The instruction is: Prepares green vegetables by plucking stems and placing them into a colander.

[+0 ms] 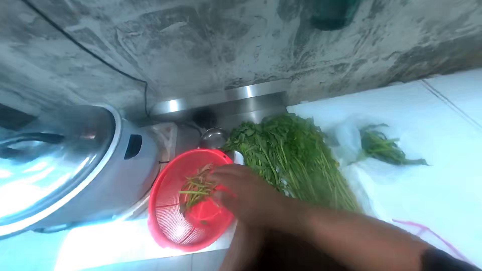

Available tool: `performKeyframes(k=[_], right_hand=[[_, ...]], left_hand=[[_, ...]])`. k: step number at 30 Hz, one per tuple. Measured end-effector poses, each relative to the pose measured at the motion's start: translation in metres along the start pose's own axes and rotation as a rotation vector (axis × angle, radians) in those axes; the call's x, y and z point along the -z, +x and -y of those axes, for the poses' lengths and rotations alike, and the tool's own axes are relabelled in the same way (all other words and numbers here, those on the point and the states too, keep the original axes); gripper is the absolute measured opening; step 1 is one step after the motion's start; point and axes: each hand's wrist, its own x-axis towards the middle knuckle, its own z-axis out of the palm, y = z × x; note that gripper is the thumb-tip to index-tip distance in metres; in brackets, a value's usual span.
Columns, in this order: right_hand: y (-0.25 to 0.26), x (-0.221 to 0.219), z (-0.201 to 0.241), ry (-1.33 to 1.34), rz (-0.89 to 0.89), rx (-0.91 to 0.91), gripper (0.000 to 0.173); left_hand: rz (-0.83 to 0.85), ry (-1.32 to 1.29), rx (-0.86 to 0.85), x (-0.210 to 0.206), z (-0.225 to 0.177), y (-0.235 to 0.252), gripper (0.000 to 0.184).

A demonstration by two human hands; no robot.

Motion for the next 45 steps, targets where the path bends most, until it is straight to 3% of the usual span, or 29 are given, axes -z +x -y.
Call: performKeyframes(k=[1, 3, 5, 7, 10, 13, 16, 21, 26, 28, 32, 37, 40, 42, 45], right_hand=[[-0.001, 0.000, -0.015, 0.011, -0.052, -0.093, 0.034], [-0.009, 0.003, -0.056, -0.063, -0.125, -0.381, 0.027], [-0.018, 0.005, -0.099, -0.239, -0.102, -0.718, 0.032], [-0.028, -0.003, -0.134, -0.428, -0.011, -0.899, 0.042], [-0.038, -0.017, -0.153, -0.401, -0.010, -0.952, 0.038], [-0.042, -0.009, -0.133, 0.039, -0.231, -0.900, 0.031], [-0.056, 0.005, -0.099, 0.373, -0.428, -0.840, 0.027], [-0.092, 0.011, -0.073, 0.629, -0.606, -0.711, 0.027], [-0.115, 0.005, -0.050, 0.619, -0.548, -0.631, 0.026], [-0.122, 0.002, -0.042, 0.586, -0.508, -0.624, 0.027], [-0.135, 0.000, -0.033, 0.543, -0.414, -0.597, 0.028], [-0.155, 0.012, -0.040, 0.437, -0.331, -0.544, 0.029], [-0.168, 0.029, -0.046, 0.362, -0.281, -0.552, 0.029], [-0.175, 0.041, -0.046, 0.291, -0.263, -0.528, 0.031], [-0.184, 0.051, -0.047, 0.226, -0.275, -0.510, 0.034]], left_hand=[[-0.024, -0.177, -0.089, 0.001, 0.012, 0.001, 0.015], [-0.006, -0.322, -0.128, 0.013, 0.024, -0.006, 0.025], [-0.013, -0.401, -0.121, 0.028, 0.028, -0.012, 0.032], [-0.019, -0.524, -0.125, 0.039, 0.032, -0.008, 0.036], [-0.052, -0.749, -0.032, 0.049, 0.027, 0.004, 0.031], [-0.094, -0.971, 0.128, 0.062, 0.015, 0.021, 0.021], [-0.086, -1.011, 0.150, 0.074, 0.014, 0.032, 0.010], [-0.091, -0.538, -0.013, 0.088, -0.003, 0.041, 0.008], [-0.135, 0.213, -0.555, 0.094, -0.038, 0.058, 0.020], [-0.177, 0.513, -0.691, 0.094, -0.054, 0.071, 0.024], [-0.186, 0.845, -0.763, 0.094, -0.066, 0.088, 0.025], [0.075, 1.015, -0.823, 0.082, -0.073, 0.090, 0.020], [0.088, 1.097, -0.717, 0.052, -0.077, 0.085, 0.020], [0.040, 1.021, -0.487, 0.021, -0.083, 0.082, 0.025], [-0.041, 0.410, 0.039, -0.004, -0.081, 0.096, 0.029]])
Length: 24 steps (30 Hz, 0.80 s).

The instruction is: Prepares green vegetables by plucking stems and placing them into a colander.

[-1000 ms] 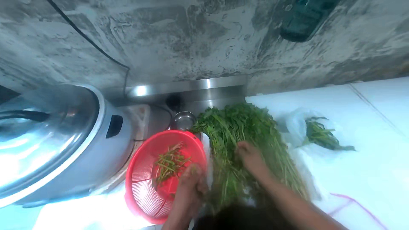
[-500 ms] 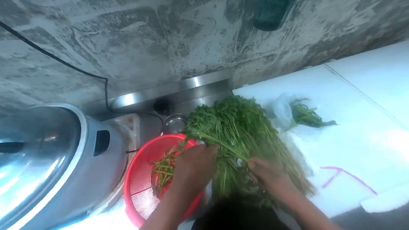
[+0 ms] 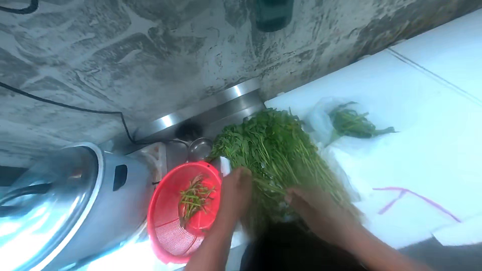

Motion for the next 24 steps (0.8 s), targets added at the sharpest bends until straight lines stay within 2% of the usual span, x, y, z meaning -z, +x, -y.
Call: performKeyframes(k=[2, 4, 6, 8, 11, 14, 19, 21, 24], right_hand=[[-0.003, 0.010, -0.007, 0.021, 0.003, -0.004, 0.035], [-0.006, 0.023, -0.014, 0.071, 0.035, -0.047, 0.034], [-0.008, 0.034, -0.018, 0.103, 0.098, -0.090, 0.035], [-0.007, 0.041, -0.022, 0.117, 0.152, -0.087, 0.034], [-0.002, 0.042, -0.020, 0.183, 0.224, -0.095, 0.035], [0.004, 0.038, -0.012, 0.253, 0.274, -0.142, 0.034], [0.015, 0.029, -0.003, 0.441, 0.345, -0.302, 0.026], [0.023, 0.023, 0.002, 0.433, 0.394, -0.388, 0.026], [0.036, 0.012, 0.007, 0.105, 0.441, -0.310, 0.036]], left_hand=[[-0.143, -0.404, 0.164, -0.015, 0.012, 0.010, 0.025], [-0.204, -0.501, 0.089, -0.017, 0.010, 0.005, 0.024], [-0.208, -0.294, -0.152, -0.009, 0.004, -0.010, 0.028], [-0.207, 0.037, -0.419, 0.003, -0.005, -0.016, 0.034], [-0.060, 0.353, -0.629, 0.008, -0.025, -0.021, 0.029], [0.148, 0.539, -0.666, -0.002, -0.036, -0.024, 0.030], [0.270, 0.487, -0.682, -0.005, -0.017, -0.025, 0.033], [0.250, 0.523, -0.634, -0.007, -0.005, -0.031, 0.030], [0.121, 0.481, -0.484, -0.015, 0.019, -0.036, 0.031]])
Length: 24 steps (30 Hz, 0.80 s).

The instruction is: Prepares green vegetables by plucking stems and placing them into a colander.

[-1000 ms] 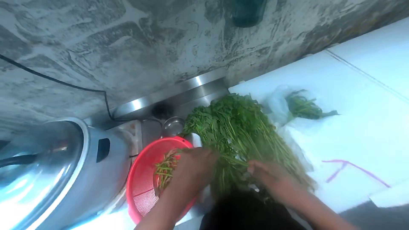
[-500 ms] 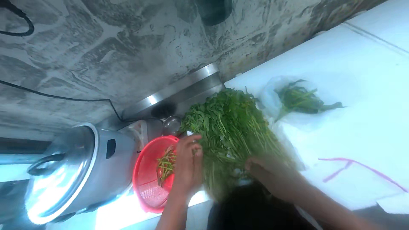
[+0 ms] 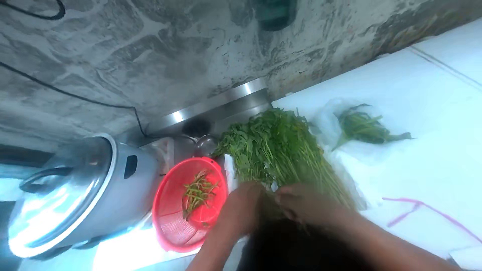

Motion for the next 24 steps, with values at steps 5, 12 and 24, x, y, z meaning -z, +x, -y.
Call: performKeyframes(k=[5, 12, 24], right_hand=[[0.003, -0.017, 0.004, -0.310, -0.181, 0.248, 0.040], [-0.008, -0.007, 0.000, -0.281, -0.033, 0.161, 0.036], [0.004, 0.019, -0.015, -0.395, 0.116, 0.101, 0.034]], left_hand=[[-0.229, -1.111, 0.542, -0.019, -0.001, -0.002, 0.028], [-0.539, -0.935, 0.382, -0.012, 0.020, -0.025, 0.030], [0.226, -0.271, 0.087, -0.002, -0.002, -0.022, 0.038]])
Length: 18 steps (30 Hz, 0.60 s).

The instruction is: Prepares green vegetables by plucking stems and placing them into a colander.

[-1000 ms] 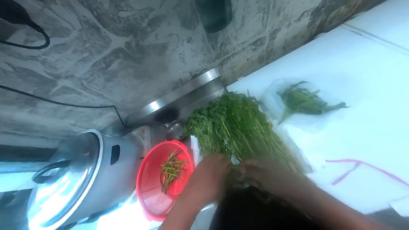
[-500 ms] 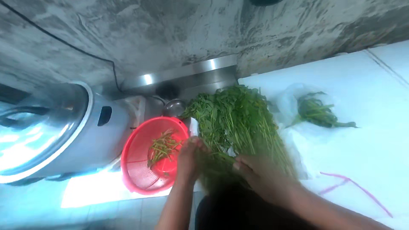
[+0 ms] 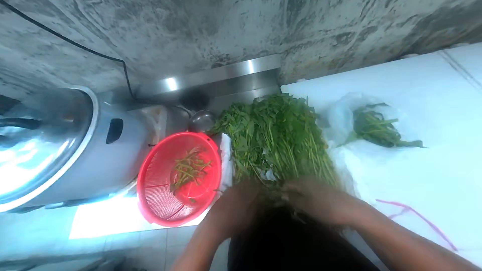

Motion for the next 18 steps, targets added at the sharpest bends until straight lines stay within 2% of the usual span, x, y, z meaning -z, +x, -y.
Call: performKeyframes(k=[2, 6, 8, 10, 11, 12, 14, 16, 18], right_hand=[[0.000, 0.000, -0.002, 0.010, -0.020, 0.000, 0.034], [0.005, 0.000, -0.002, 0.112, -0.173, 0.010, 0.033], [0.009, -0.004, 0.002, 0.153, -0.248, 0.039, 0.032], [0.011, -0.008, 0.005, 0.202, -0.320, 0.102, 0.032], [0.011, -0.010, 0.006, 0.237, -0.331, 0.120, 0.032], [0.012, -0.010, 0.007, 0.274, -0.332, 0.125, 0.031], [0.016, -0.005, 0.007, 0.304, -0.283, 0.091, 0.033], [0.020, 0.002, 0.009, 0.286, -0.182, 0.040, 0.034], [0.024, 0.004, 0.014, 0.309, -0.084, 0.036, 0.032]], left_hand=[[0.058, -0.002, 0.002, -0.003, -0.002, 0.005, 0.038], [-0.277, -0.316, 0.094, -0.020, 0.007, 0.014, 0.033], [-0.451, -0.658, 0.221, -0.029, 0.001, 0.022, 0.028], [-0.691, -1.161, 0.438, -0.026, -0.007, 0.037, 0.029], [-0.809, -1.314, 0.542, -0.018, -0.007, 0.043, 0.031], [-0.887, -1.359, 0.562, -0.010, -0.005, 0.043, 0.032], [-0.902, -1.188, 0.327, -0.002, 0.002, 0.032, 0.029], [-0.743, -0.657, 0.050, 0.000, 0.004, 0.017, 0.026], [-0.547, -0.170, -0.036, -0.002, -0.003, 0.014, 0.029]])
